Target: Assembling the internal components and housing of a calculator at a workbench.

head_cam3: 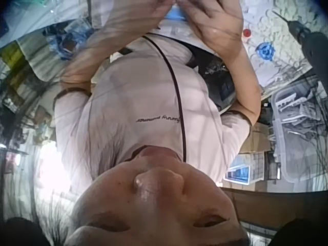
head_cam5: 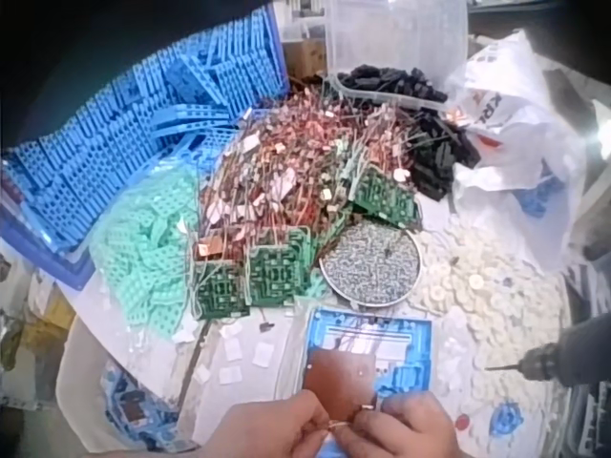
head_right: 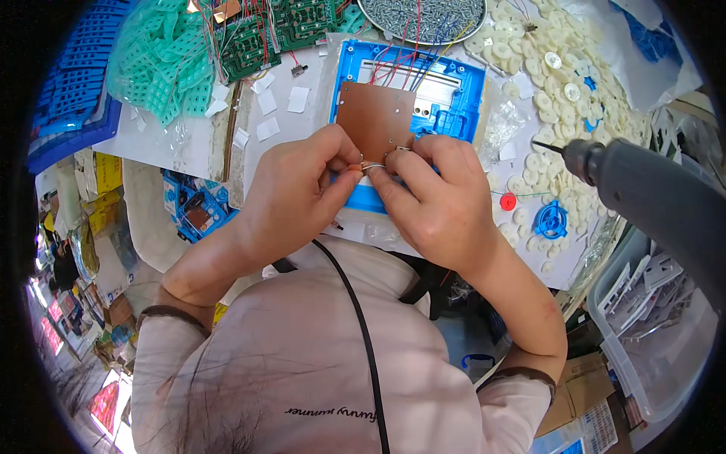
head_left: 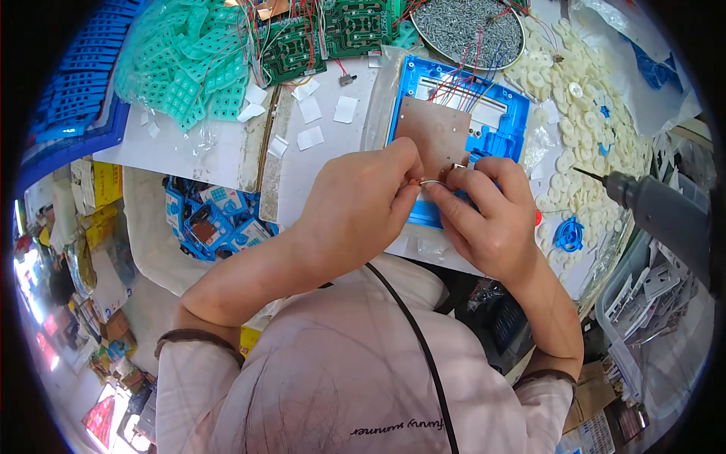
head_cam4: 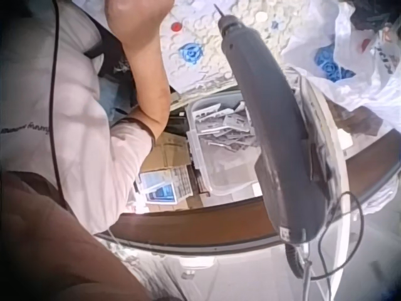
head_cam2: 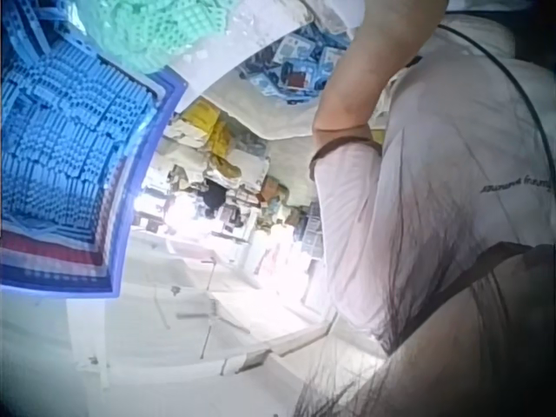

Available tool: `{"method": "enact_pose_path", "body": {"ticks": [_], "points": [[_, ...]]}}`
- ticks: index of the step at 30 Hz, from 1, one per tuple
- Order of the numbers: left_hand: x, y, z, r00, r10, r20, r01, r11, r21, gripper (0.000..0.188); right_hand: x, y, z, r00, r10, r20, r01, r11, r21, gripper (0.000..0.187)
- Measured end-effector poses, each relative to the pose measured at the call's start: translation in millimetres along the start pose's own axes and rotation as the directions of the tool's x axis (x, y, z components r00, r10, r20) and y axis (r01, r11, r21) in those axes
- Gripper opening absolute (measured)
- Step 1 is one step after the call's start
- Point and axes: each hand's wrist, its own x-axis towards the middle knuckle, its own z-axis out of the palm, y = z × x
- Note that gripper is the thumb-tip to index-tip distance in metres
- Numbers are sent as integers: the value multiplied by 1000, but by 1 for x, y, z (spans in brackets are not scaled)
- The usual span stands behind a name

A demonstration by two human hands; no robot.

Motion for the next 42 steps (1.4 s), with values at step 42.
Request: {"method": "enact_pose_path", "body": {"ticks": [42], "points": [[-37, -28, -25, 997, 70, -13, -66, 983, 170, 22, 11, -27, -12, 915, 141, 378, -96, 986, -134, 61]]}}
